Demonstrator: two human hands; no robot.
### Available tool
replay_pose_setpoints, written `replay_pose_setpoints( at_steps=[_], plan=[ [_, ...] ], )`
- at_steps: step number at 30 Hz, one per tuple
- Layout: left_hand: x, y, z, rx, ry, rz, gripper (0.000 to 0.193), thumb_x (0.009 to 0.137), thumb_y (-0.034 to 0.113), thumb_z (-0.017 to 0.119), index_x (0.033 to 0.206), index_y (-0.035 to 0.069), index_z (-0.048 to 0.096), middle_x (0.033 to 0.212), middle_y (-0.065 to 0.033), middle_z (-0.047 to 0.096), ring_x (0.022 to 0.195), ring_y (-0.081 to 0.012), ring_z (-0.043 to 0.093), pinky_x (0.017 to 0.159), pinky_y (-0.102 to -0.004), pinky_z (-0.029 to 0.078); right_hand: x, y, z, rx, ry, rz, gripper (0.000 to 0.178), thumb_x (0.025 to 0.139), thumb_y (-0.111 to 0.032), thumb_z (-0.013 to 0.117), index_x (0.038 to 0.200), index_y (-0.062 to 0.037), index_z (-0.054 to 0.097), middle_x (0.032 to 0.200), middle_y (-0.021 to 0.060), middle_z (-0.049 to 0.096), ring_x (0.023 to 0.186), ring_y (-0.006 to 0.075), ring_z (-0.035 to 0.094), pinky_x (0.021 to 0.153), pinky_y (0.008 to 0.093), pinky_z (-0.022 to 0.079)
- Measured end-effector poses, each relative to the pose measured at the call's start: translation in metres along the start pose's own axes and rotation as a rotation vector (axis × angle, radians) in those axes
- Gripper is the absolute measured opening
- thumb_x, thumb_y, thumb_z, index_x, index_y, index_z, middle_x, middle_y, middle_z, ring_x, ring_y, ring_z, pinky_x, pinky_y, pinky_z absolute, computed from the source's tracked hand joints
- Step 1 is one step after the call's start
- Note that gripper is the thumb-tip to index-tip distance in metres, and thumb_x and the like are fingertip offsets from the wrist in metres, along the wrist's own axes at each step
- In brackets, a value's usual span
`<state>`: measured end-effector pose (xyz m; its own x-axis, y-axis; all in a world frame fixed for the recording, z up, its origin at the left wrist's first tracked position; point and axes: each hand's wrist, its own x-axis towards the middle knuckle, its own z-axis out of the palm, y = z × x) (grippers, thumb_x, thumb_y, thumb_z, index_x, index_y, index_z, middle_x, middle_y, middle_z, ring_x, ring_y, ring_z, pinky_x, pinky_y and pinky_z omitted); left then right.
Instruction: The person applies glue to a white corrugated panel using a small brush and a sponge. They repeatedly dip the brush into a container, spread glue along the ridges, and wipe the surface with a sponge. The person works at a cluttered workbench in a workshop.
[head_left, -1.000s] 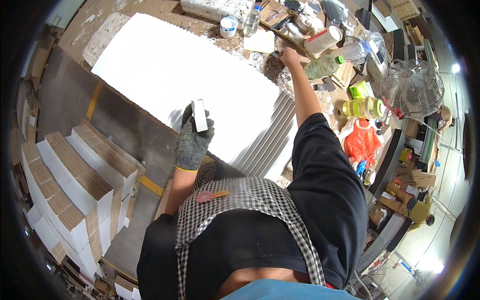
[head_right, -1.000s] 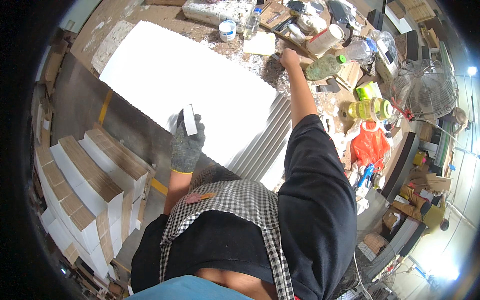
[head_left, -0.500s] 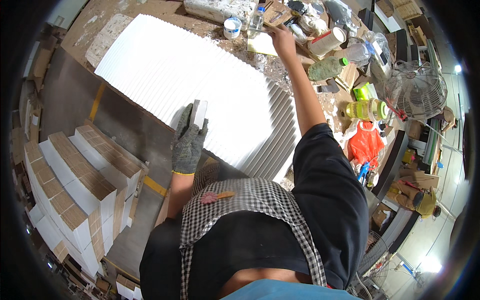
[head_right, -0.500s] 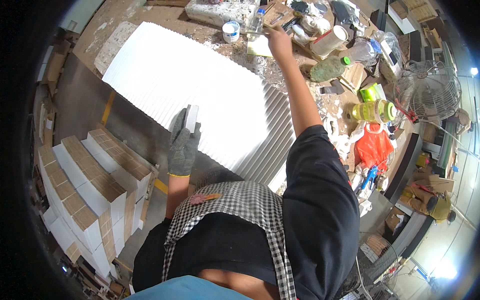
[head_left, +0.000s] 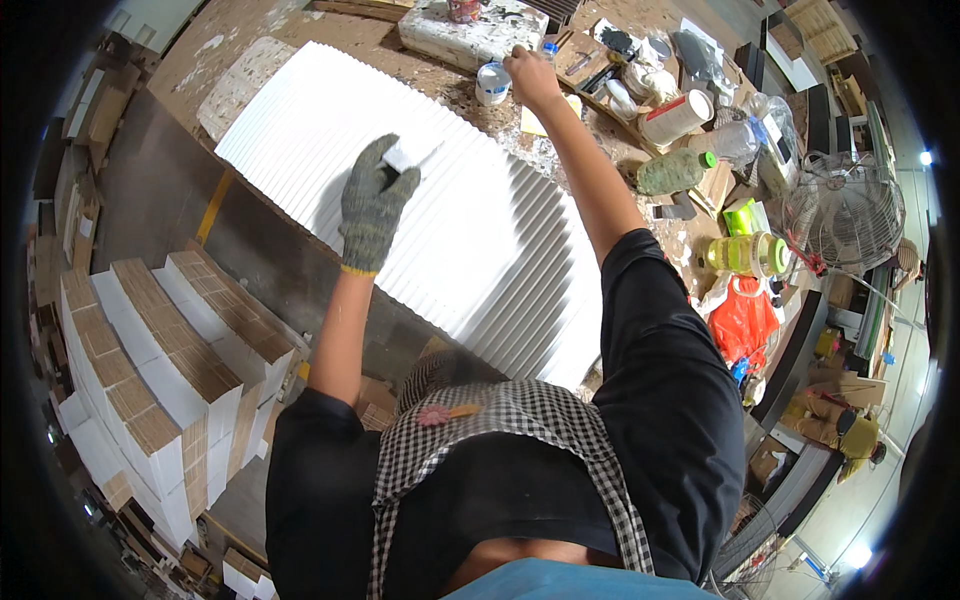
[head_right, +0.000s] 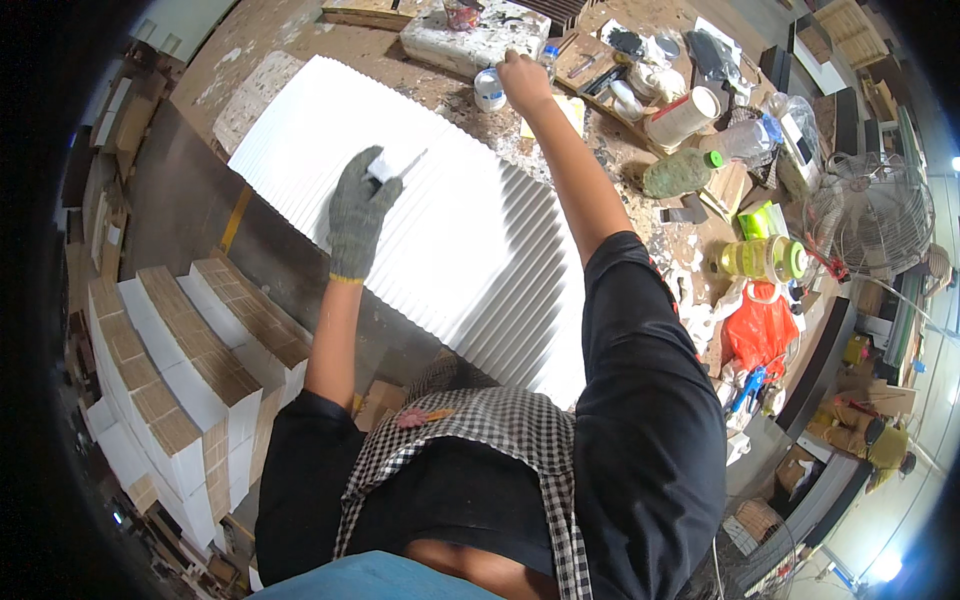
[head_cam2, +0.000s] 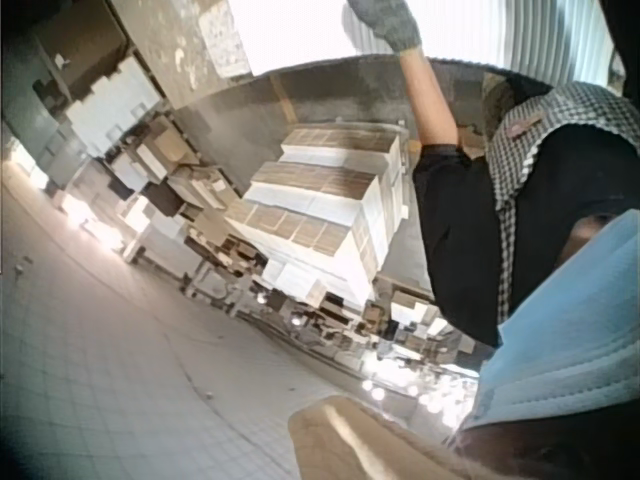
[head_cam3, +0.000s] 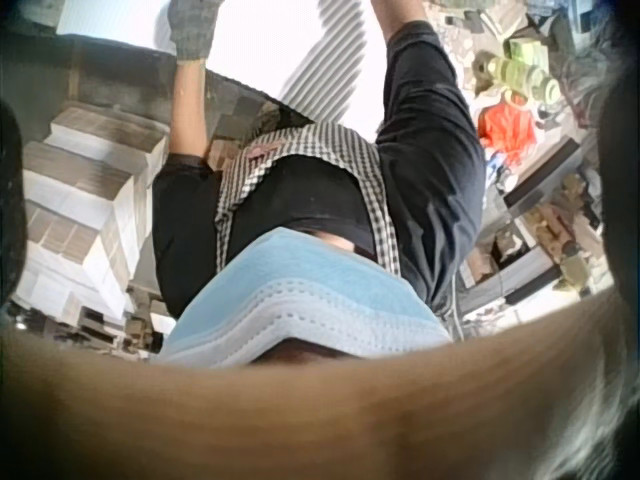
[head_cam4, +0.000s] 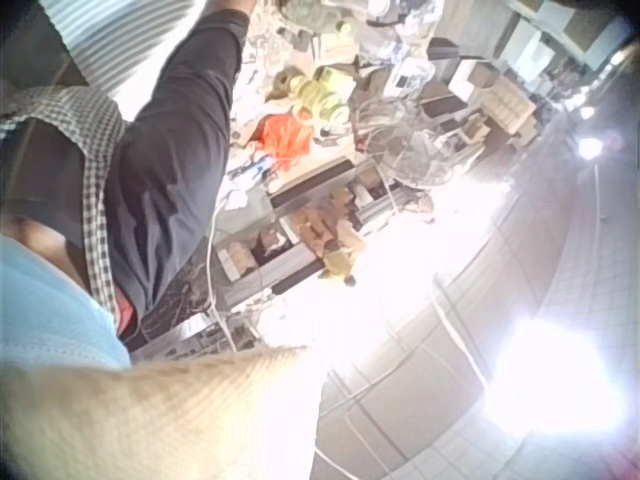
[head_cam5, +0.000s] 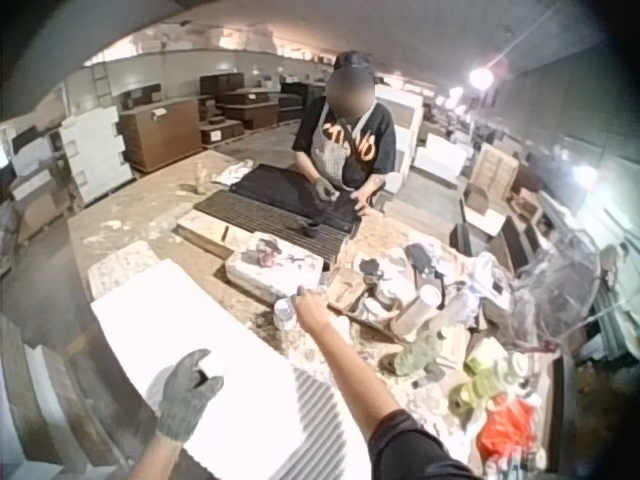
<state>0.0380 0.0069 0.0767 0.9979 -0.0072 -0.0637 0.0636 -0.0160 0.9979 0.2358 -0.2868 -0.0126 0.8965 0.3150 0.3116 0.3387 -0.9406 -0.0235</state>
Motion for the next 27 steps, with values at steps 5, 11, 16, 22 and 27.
replay_pose_setpoints(
  at_steps=[5,11,16,22,27],
  plan=[
    [0.072,-0.021,0.009,0.561,0.046,0.321,0.057,0.083,0.008,0.078,0.136,0.005,0.057,0.126,-0.0141,0.062,0.114,-0.027,0.062,0.102,-0.039,0.05,-0.009,0.01,-0.003,0.272,0.052,0.172,0.014,0.085,-0.012,0.066,0.092,-0.0089,0.077,0.092,0.0148,0.075,0.086,0.0363,0.072,0.077,0.045,0.057],
    [0.132,-0.049,0.037,0.742,0.066,0.616,0.053,0.079,0.009,0.078,0.129,0.007,0.061,0.125,-0.0173,0.063,0.119,-0.0359,0.058,0.106,-0.0441,0.047,-0.038,0.022,0.015,0.694,0.114,0.693,0.016,0.088,-0.013,0.079,0.095,0.0015,0.078,0.083,0.0091,0.077,0.073,0.0123,0.07,0.061,0.0276,0.054],
    [0.164,-0.056,0.07,0.758,0.064,0.421,0.049,0.082,0.02,0.078,0.126,0.006,0.063,0.123,-0.0199,0.067,0.117,-0.0379,0.062,0.102,-0.0455,0.05,-0.049,0.023,0.019,1.601,0.142,1.023,0.013,0.09,-0.005,0.076,0.099,0.004,0.072,0.091,0.0106,0.074,0.077,0.0161,0.07,0.07,0.0248,0.059],
    [0.178,-0.055,0.082,0.605,0.025,0.172,0.052,0.082,0.024,0.076,0.128,0.004,0.063,0.123,-0.0182,0.07,0.112,-0.0318,0.068,0.097,-0.0408,0.053,-0.046,-0.001,-0.02,1.687,0.181,0.909,0.015,0.091,-0.005,0.075,0.1,0.0056,0.072,0.092,0.0087,0.074,0.078,0.0149,0.07,0.072,0.0229,0.057],
    [0.174,-0.049,0.081,0.497,-0.001,0.148,0.054,0.081,0.019,0.078,0.13,0.001,0.061,0.118,-0.0155,0.071,0.107,-0.0246,0.069,0.093,-0.0366,0.055,-0.056,-0.028,-0.056,0.537,0.455,0.204,0.011,0.087,-0.006,0.073,0.097,-0.0025,0.075,0.084,0.0108,0.072,0.072,0.0245,0.07,0.067,0.0331,0.055]
  ],
)
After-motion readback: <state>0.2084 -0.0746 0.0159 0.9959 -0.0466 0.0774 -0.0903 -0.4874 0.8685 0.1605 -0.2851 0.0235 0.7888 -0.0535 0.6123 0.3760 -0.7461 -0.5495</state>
